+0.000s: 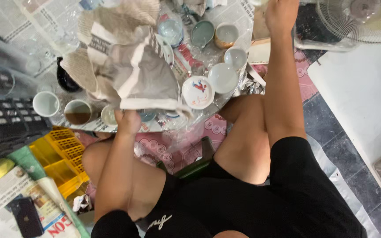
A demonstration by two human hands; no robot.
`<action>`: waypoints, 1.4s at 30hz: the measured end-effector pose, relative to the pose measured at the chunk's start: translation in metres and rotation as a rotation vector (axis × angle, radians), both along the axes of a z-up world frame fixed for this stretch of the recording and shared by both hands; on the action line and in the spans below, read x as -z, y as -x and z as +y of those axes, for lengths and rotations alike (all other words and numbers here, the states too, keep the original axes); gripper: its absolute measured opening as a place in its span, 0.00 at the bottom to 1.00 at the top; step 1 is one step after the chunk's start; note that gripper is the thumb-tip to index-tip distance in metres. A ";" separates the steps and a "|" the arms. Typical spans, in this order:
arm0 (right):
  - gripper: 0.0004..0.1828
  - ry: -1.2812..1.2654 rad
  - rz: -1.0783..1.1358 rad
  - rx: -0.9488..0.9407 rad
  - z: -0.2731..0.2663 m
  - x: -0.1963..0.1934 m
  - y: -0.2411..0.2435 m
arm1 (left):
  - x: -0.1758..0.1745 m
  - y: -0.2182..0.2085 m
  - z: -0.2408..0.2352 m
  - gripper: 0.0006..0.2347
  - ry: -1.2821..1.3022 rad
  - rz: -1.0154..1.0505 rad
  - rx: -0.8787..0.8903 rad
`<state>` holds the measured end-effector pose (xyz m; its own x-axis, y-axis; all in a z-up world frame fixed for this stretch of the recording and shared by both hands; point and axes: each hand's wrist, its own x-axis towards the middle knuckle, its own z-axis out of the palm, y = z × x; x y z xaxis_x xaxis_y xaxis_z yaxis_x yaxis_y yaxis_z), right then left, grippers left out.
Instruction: The person sits on the floor and wraps individual ceramic dishes, including bowls and cups, with newspaper. They fold the paper around each item and place the wrapped pieces into a black plastic crate.
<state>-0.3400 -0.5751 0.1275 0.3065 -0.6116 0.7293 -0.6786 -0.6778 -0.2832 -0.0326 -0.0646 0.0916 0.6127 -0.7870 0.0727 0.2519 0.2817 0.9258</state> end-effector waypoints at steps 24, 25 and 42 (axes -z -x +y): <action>0.24 -0.776 0.212 0.208 -0.006 0.077 -0.022 | -0.069 0.025 -0.019 0.17 -0.123 -0.247 0.185; 0.25 -0.752 0.202 0.191 -0.010 0.085 -0.019 | -0.071 0.025 -0.020 0.17 -0.128 -0.235 0.186; 0.58 -0.741 -0.036 -0.974 0.263 -0.125 -0.082 | -0.057 0.018 -0.020 0.10 -0.127 -0.598 0.009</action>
<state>-0.2577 -0.3118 0.2522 0.8549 -0.4089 0.3193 0.0378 -0.5648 -0.8243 -0.0502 -0.0842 0.1483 0.4880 -0.8169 0.3074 -0.3205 0.1599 0.9337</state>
